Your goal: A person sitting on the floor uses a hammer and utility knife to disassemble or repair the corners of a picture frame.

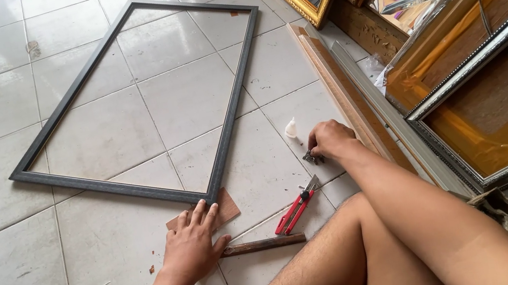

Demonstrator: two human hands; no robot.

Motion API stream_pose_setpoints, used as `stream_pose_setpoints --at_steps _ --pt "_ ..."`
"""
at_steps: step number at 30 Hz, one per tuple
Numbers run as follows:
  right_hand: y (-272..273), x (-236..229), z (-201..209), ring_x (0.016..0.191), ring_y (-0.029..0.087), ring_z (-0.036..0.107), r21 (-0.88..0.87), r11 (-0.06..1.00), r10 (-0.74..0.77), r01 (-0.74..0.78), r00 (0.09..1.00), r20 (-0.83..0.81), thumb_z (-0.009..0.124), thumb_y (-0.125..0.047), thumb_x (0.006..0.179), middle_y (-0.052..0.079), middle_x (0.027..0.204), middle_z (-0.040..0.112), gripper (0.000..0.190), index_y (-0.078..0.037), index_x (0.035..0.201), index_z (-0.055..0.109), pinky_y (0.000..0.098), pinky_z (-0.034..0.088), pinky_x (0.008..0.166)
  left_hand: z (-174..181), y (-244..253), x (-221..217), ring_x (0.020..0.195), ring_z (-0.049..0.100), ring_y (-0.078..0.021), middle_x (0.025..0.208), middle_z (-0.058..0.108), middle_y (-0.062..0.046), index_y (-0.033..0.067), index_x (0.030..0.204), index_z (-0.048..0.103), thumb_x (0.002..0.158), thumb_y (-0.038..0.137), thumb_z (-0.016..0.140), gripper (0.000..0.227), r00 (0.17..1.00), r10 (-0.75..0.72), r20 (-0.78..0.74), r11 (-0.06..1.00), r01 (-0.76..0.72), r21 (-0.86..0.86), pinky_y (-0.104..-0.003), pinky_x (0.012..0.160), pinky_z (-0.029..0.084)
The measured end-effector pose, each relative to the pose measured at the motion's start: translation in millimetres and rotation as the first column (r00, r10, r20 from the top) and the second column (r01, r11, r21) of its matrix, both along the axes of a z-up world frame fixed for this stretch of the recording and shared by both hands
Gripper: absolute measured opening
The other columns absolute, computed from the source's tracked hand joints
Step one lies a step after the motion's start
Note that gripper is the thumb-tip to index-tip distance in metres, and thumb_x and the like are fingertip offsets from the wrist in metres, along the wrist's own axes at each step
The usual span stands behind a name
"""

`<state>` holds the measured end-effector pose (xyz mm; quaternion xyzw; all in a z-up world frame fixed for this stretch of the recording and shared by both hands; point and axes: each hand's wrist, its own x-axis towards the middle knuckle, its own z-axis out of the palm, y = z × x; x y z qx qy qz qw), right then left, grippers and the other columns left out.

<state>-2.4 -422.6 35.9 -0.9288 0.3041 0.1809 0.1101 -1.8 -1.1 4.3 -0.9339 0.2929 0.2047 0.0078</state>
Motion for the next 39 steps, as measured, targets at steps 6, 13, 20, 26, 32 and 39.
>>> stream_pose_setpoints --at_steps 6,13,20,26,32,39 --pt "-8 1 -14 0.112 0.026 0.081 -0.007 0.998 -0.068 0.067 0.997 -0.045 0.090 -0.043 0.095 0.003 0.120 0.085 0.017 -0.034 0.109 0.091 0.0398 0.064 0.092 0 2 -2 0.167 0.024 -0.0362 0.189 0.014 0.004 0.0350 0.179 0.019 0.107 0.066 0.057 0.087 1.000 -0.010 0.004 1.000 0.010 0.009 -0.064 0.121 0.043" --pt "9 -27 34 0.085 0.019 0.079 0.456 0.847 -0.369 0.272 0.919 0.139 0.081 -0.009 0.096 0.012 0.102 0.085 0.011 -0.007 0.105 0.088 0.0394 0.074 0.072 8 -2 -1 0.167 0.024 -0.0380 0.189 0.015 -0.001 0.0330 0.180 0.017 0.107 0.065 0.059 0.090 1.000 -0.008 -0.019 1.000 0.008 -0.006 -0.061 0.125 0.040" --pt "107 -29 81 0.091 0.028 0.078 0.598 0.802 -0.202 -0.005 0.939 0.278 0.082 -0.011 0.088 0.026 0.115 0.082 0.036 0.001 0.122 0.082 0.0406 0.076 0.070 31 -5 -11 0.159 0.040 -0.0446 0.182 0.031 -0.012 0.0250 0.180 0.027 0.107 0.057 0.063 0.087 0.999 -0.036 -0.016 0.999 0.036 0.001 -0.064 0.115 0.050" --pt "169 6 75 0.083 0.025 0.081 0.594 0.764 0.100 -0.251 0.956 0.275 0.079 -0.016 0.089 0.022 0.103 0.085 0.033 -0.005 0.119 0.086 0.0372 0.076 0.069 25 -6 -8 0.155 0.042 -0.0433 0.180 0.033 -0.013 0.0170 0.179 0.029 0.106 0.054 0.066 0.090 1.000 -0.019 0.004 0.999 0.019 -0.035 -0.062 0.112 0.052" --pt "194 36 10 0.090 0.028 0.083 0.488 0.744 0.219 -0.456 0.857 0.467 0.082 -0.011 0.086 0.017 0.101 0.087 0.029 -0.012 0.114 0.090 0.0373 0.075 0.073 22 -3 -4 0.153 0.043 -0.0443 0.178 0.037 -0.012 0.0099 0.176 0.037 0.104 0.050 0.070 0.089 0.999 -0.026 0.030 0.998 0.028 -0.062 -0.063 0.108 0.053" --pt "209 38 -53 0.095 0.030 0.083 0.294 0.695 0.358 -0.656 0.671 0.650 0.077 -0.004 0.097 0.010 0.109 0.086 0.029 -0.020 0.117 0.092 0.0394 0.071 0.083 32 -10 -2 0.145 0.048 -0.0448 0.181 0.033 -0.016 0.0052 0.175 0.037 0.102 0.050 0.072 0.092 0.998 -0.050 -0.037 0.999 0.050 0.001 -0.063 0.102 0.054"
